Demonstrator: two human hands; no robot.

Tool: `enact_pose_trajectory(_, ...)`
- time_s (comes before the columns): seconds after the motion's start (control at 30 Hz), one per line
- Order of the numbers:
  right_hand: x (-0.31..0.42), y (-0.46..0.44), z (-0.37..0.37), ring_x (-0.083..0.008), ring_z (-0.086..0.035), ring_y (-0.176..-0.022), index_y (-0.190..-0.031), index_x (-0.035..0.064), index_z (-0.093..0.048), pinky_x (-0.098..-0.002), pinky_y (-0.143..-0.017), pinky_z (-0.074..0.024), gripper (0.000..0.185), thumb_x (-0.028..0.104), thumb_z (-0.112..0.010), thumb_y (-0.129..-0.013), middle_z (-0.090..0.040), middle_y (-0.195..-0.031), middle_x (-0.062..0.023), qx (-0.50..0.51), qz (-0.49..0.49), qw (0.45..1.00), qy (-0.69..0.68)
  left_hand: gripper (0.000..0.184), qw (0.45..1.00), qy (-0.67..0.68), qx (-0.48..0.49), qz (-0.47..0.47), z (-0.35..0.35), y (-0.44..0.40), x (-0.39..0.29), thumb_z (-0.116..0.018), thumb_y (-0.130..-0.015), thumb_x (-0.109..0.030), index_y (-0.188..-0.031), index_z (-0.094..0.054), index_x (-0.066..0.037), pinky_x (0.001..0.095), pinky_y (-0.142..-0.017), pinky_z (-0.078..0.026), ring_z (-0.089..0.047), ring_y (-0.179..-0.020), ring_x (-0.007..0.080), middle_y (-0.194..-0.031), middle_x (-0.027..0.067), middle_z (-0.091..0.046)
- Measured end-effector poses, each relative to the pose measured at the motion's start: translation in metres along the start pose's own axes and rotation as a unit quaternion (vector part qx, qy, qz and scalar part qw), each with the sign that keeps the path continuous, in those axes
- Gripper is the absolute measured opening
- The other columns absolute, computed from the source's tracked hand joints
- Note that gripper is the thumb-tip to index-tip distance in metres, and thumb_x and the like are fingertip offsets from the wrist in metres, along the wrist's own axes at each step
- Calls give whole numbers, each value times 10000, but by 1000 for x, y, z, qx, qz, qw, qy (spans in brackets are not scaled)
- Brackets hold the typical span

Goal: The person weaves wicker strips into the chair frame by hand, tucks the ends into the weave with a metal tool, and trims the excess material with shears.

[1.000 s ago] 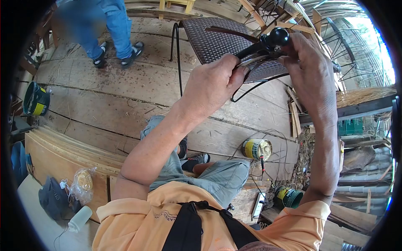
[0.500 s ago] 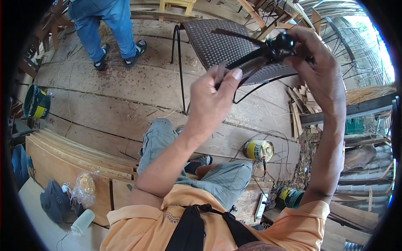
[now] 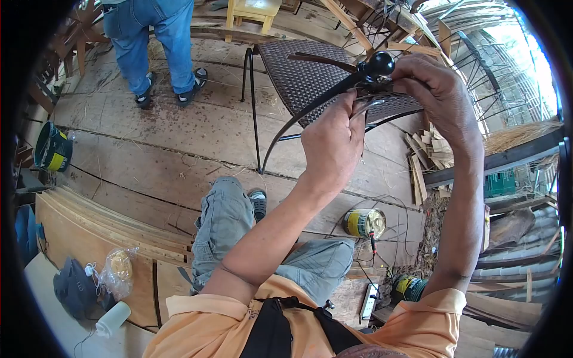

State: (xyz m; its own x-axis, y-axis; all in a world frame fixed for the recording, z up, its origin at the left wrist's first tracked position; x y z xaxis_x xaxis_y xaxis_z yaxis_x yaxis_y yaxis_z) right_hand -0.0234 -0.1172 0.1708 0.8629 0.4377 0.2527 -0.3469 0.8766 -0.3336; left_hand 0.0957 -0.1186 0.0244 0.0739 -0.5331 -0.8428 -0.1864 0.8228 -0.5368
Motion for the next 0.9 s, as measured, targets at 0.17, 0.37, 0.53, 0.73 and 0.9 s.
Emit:
enact_pose_trajectory(0.17, -5, -3, -8, -188, -660, -815, -955, 19, -666, -319, -725, -506, 155, 71, -676, -810, -647, -873, -60, -14, 58, 998, 16, 164, 1000, 2, -14, 13, 1, -4, -5, -656, -843, -107, -967, -648, 1, 324, -590, -528, -684, -679, 240, -800, 119, -690)
enact_pose_trajectory(0.37, -2, -7, -18, -243, -654, -763, -861, 26, -644, -354, -675, -510, 110, 100, -689, -793, -623, -823, -70, -43, 87, 992, 86, 163, 997, 53, -19, 50, 0, -3, -7, -651, -862, -126, -961, -645, 3, 325, -575, -517, -681, -660, 257, -778, 144, -683)
enact_pose_trajectory(0.53, 5, -6, -22, -263, -650, -772, -869, 38, -643, -384, -681, -504, 107, 100, -688, -794, -621, -830, -75, -54, 101, 985, 132, 165, 990, 77, -6, 114, -7, 1, -1, -633, -883, -137, -966, -637, 6, 334, -578, -512, -675, -653, 273, -758, 156, -676)
enact_pose_trajectory(0.73, -2, -6, -5, -218, -667, -851, -990, 65, -676, -348, -771, -520, 175, 97, -666, -819, -664, -897, -63, -20, 56, 996, 61, 154, 995, 54, -34, 72, -6, -1, -9, -624, -893, -134, -960, -633, 4, 331, -590, -507, -674, -652, 251, -754, 143, -676)
enact_pose_trajectory(0.9, -8, -13, -4, -179, -663, -847, -956, 67, -706, -309, -793, -523, 159, 88, -687, -800, -676, -891, -46, 22, 35, 999, 29, 102, 991, 102, -33, 78, -9, -2, -11, -624, -896, -120, -880, -620, -20, 310, -556, -488, -646, -599, 169, -666, 82, -646)
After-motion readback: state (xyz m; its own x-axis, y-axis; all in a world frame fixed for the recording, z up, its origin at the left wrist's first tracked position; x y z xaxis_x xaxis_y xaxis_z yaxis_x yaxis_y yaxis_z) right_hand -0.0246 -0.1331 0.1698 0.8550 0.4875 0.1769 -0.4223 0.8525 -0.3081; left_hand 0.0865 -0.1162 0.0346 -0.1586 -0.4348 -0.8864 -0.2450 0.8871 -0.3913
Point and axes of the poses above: each hand's wrist, its own y-axis away from the middle knuckle, its own z-axis out of the back of the hand, x = y × z, the point moved 2 cm from there along -y, towards the middle knuckle
